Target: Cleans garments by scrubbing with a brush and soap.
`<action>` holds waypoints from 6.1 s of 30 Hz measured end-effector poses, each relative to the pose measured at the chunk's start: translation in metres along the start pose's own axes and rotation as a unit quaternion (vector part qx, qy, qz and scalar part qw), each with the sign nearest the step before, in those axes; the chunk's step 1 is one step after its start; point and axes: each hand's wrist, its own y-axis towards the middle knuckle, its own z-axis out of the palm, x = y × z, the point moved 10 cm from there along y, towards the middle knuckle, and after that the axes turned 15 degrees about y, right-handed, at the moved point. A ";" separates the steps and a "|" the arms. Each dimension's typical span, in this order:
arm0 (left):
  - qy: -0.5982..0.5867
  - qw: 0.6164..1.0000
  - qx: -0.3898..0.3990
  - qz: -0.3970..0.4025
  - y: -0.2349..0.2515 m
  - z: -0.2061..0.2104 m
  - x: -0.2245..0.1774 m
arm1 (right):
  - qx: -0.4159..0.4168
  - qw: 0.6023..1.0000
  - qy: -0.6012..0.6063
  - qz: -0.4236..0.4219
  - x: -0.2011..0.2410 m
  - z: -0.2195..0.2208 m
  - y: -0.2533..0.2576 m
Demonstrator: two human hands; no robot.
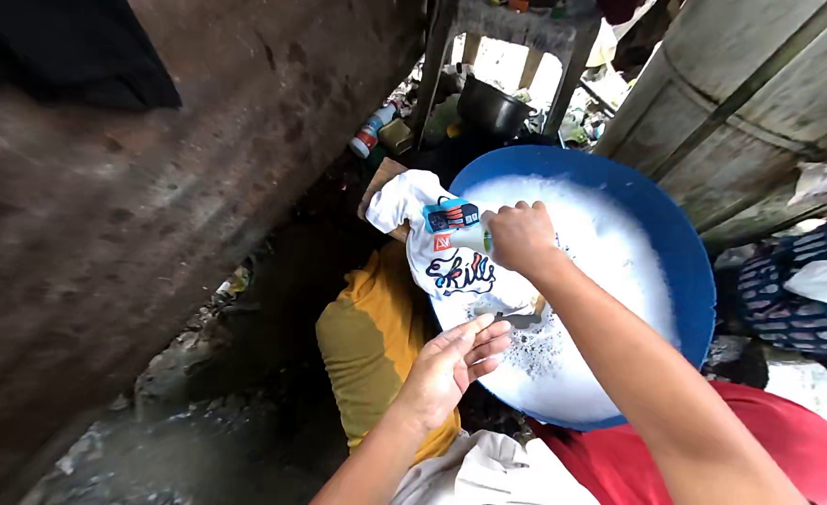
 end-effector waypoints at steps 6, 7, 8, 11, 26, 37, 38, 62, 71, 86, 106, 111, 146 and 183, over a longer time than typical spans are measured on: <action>0.094 0.980 -0.151 0.088 -0.018 -0.049 -0.022 | 0.004 1.000 0.000 -0.002 0.000 -0.003 -0.001; 0.132 0.967 -0.187 0.114 -0.025 -0.064 -0.029 | 0.002 1.000 0.000 -0.004 0.001 -0.003 -0.001; 0.171 0.950 -0.223 0.136 -0.033 -0.080 -0.035 | 0.001 1.000 -0.003 -0.005 0.001 -0.004 -0.001; 0.267 0.893 -0.324 0.162 -0.059 -0.133 -0.043 | 0.008 1.000 -0.017 -0.003 0.004 -0.003 0.001; 0.408 0.824 -0.367 -0.140 -0.108 -0.205 0.050 | 0.007 0.999 -0.047 0.012 0.001 0.000 0.010; 0.637 0.709 -0.297 -0.061 -0.095 -0.144 -0.023 | 0.020 0.999 -0.039 -0.020 0.013 0.003 0.004; 0.626 0.721 -0.296 -0.025 -0.086 -0.136 -0.033 | 0.025 0.999 -0.038 -0.027 0.016 0.005 0.002; 0.252 0.942 -0.217 0.041 0.129 -0.137 -0.020 | 0.033 0.997 -0.021 -0.066 0.036 -0.002 -0.020; 0.235 0.947 -0.213 0.044 0.129 -0.140 -0.011 | 0.047 0.992 -0.078 -0.089 0.054 0.000 -0.027; 0.210 0.951 -0.222 0.036 0.129 -0.142 -0.007 | 0.061 0.991 -0.089 -0.083 0.055 0.002 -0.029; 0.232 0.950 -0.208 0.026 0.118 -0.132 -0.010 | 0.053 0.992 -0.081 -0.085 0.061 0.002 -0.024; 0.232 0.950 -0.206 0.028 0.118 -0.132 -0.011 | 0.036 0.994 -0.080 -0.063 0.051 -0.002 -0.019; 0.244 0.945 -0.218 0.021 0.118 -0.135 -0.009 | 0.020 0.996 -0.075 -0.040 0.048 -0.003 0.005; 0.681 0.723 -0.096 0.070 0.102 -0.087 -0.028 | -0.355 0.480 0.793 0.119 -0.232 -0.007 -0.208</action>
